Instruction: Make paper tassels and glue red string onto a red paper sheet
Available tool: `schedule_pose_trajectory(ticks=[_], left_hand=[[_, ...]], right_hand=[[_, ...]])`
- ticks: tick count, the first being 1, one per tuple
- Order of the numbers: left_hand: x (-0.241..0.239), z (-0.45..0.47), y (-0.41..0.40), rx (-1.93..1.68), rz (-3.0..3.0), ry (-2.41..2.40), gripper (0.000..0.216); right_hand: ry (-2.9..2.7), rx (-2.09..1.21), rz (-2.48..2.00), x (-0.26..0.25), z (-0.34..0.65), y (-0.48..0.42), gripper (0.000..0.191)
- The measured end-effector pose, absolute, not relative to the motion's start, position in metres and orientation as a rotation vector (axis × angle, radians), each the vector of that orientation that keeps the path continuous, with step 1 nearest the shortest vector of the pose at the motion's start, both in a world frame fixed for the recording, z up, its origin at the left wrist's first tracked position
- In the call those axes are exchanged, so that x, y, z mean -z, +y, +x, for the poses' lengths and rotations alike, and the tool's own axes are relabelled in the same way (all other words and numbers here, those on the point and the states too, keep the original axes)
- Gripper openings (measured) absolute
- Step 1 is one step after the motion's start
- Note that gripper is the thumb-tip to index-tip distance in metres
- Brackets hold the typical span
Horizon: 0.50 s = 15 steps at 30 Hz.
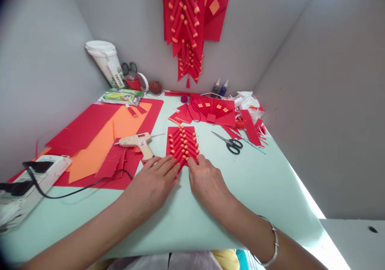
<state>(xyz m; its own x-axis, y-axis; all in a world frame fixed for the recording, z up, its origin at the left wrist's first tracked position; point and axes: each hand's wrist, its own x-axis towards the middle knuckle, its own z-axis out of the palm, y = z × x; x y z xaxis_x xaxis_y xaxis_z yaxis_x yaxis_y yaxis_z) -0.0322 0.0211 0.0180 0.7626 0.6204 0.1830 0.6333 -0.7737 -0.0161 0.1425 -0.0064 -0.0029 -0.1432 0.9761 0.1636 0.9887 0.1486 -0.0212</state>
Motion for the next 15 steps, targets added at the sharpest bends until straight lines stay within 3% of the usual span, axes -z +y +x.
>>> schedule_pose_trajectory(ticks=[15], left_hand=[[-0.013, -0.029, 0.046, 0.211, -2.936, -0.813, 0.026]], right_hand=[[-2.284, -0.306, -1.669, -0.003, 0.168, 0.008, 0.025]])
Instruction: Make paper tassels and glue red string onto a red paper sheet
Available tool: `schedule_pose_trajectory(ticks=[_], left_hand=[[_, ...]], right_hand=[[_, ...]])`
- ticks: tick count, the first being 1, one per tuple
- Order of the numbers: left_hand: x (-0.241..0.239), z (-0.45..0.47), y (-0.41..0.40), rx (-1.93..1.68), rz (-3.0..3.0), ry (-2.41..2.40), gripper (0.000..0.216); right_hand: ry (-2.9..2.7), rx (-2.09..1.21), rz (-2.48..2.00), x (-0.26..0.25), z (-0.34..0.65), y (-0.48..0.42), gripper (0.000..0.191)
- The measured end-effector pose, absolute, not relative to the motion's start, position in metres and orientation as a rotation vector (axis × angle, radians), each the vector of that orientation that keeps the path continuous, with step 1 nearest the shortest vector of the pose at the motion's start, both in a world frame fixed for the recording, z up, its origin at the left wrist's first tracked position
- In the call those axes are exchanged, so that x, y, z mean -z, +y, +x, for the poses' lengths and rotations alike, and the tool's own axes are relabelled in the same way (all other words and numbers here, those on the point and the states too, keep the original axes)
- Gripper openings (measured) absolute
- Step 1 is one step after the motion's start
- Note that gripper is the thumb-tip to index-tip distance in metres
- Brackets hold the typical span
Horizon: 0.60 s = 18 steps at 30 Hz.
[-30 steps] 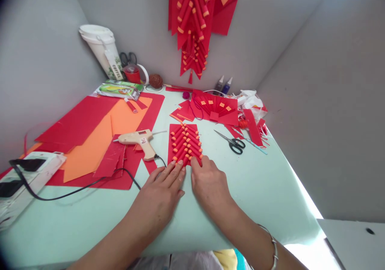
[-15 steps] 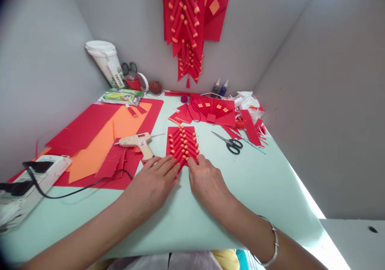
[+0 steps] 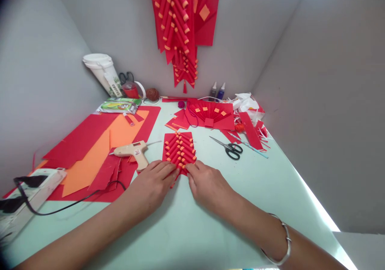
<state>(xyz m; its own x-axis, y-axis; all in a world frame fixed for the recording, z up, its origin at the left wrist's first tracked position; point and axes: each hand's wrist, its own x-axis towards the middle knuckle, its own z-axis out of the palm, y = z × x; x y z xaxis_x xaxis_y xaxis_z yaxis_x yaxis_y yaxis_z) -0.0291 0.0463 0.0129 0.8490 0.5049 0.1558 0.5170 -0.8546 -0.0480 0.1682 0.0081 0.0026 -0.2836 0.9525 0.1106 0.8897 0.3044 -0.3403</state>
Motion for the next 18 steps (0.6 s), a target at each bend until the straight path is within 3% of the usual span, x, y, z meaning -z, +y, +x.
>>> schedule_pose_trajectory(ticks=[18], left_hand=[[-0.005, -0.031, 0.053, 0.282, -3.022, -0.854, 0.038]], right_hand=[[-1.991, -0.376, -1.463, 0.017, 0.168, 0.015, 0.023]])
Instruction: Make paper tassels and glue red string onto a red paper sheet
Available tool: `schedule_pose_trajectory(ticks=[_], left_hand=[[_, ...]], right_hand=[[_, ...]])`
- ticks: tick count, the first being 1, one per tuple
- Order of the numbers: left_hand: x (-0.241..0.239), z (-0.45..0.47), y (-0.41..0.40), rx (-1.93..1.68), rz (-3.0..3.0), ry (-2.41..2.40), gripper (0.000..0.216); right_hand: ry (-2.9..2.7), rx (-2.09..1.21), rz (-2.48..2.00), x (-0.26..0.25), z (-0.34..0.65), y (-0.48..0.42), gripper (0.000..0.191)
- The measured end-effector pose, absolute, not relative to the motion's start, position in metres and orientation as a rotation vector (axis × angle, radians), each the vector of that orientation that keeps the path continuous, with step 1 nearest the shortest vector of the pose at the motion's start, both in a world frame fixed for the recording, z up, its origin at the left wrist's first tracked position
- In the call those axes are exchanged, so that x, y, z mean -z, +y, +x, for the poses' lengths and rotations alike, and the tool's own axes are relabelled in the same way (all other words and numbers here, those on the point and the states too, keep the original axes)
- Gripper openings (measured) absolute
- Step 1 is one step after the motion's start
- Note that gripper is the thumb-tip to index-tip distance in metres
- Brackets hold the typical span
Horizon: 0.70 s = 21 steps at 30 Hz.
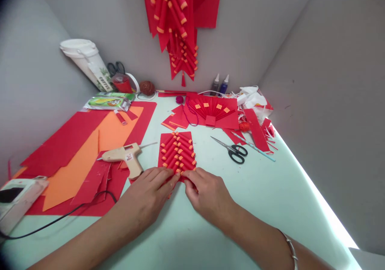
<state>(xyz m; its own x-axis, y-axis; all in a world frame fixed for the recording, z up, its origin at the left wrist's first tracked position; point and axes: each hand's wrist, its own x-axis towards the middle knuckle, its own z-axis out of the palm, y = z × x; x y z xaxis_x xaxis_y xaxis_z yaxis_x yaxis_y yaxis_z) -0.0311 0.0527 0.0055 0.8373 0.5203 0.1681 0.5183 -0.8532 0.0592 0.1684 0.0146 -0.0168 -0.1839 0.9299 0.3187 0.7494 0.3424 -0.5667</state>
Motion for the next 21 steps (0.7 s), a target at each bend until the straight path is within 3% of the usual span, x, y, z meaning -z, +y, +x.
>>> schedule_pose_trajectory(ticks=[21], left_hand=[[-0.0078, -0.027, 0.0493, -0.204, 3.038, 0.874, 0.037]], right_hand=[[-1.971, -0.348, -1.405, 0.0135, 0.1742, 0.0117, 0.021]])
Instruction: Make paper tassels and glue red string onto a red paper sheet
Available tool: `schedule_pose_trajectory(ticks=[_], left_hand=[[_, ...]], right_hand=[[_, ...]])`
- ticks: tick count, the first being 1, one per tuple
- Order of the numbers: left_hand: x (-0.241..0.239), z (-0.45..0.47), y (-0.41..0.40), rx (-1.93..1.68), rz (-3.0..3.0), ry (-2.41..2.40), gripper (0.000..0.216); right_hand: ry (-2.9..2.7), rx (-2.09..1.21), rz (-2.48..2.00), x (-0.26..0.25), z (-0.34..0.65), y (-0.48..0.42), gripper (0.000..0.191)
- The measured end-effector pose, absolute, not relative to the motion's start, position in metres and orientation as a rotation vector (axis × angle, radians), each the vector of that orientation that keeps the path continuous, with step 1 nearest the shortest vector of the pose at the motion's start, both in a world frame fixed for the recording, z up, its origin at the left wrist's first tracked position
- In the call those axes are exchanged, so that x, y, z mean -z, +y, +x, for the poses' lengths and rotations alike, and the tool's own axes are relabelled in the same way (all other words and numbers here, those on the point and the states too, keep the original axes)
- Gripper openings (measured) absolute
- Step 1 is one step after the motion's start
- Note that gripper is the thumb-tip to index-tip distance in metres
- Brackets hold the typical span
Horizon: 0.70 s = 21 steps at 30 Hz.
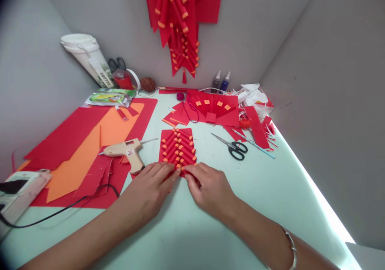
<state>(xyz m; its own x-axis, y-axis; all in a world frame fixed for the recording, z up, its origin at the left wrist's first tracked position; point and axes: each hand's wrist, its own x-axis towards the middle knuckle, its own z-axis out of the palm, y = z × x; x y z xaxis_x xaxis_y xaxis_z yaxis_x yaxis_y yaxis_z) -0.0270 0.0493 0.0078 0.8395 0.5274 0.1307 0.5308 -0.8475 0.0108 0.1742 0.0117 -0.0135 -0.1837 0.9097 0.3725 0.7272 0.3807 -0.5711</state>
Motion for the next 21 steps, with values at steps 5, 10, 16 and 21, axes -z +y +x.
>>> schedule_pose_trajectory(ticks=[5, 10, 16, 21], left_hand=[[-0.0063, -0.0274, 0.0486, 0.196, -3.005, -0.868, 0.037], [-0.0067, -0.0266, 0.0487, 0.184, -2.985, -0.885, 0.036], [-0.0057, -0.0269, 0.0482, 0.222, -2.983, -0.88, 0.033], [-0.002, -0.0289, 0.0507, 0.333, -3.032, -0.953, 0.034]], right_hand=[[-2.049, -0.282, -1.363, 0.0141, 0.178, 0.0116, 0.019], [-2.065, -0.286, -1.372, 0.0187, 0.1769, 0.0128, 0.02], [-2.046, -0.296, -1.384, 0.0202, 0.1756, 0.0136, 0.019], [-1.958, -0.353, -1.335, 0.0185, 0.1768, 0.0143, 0.019]])
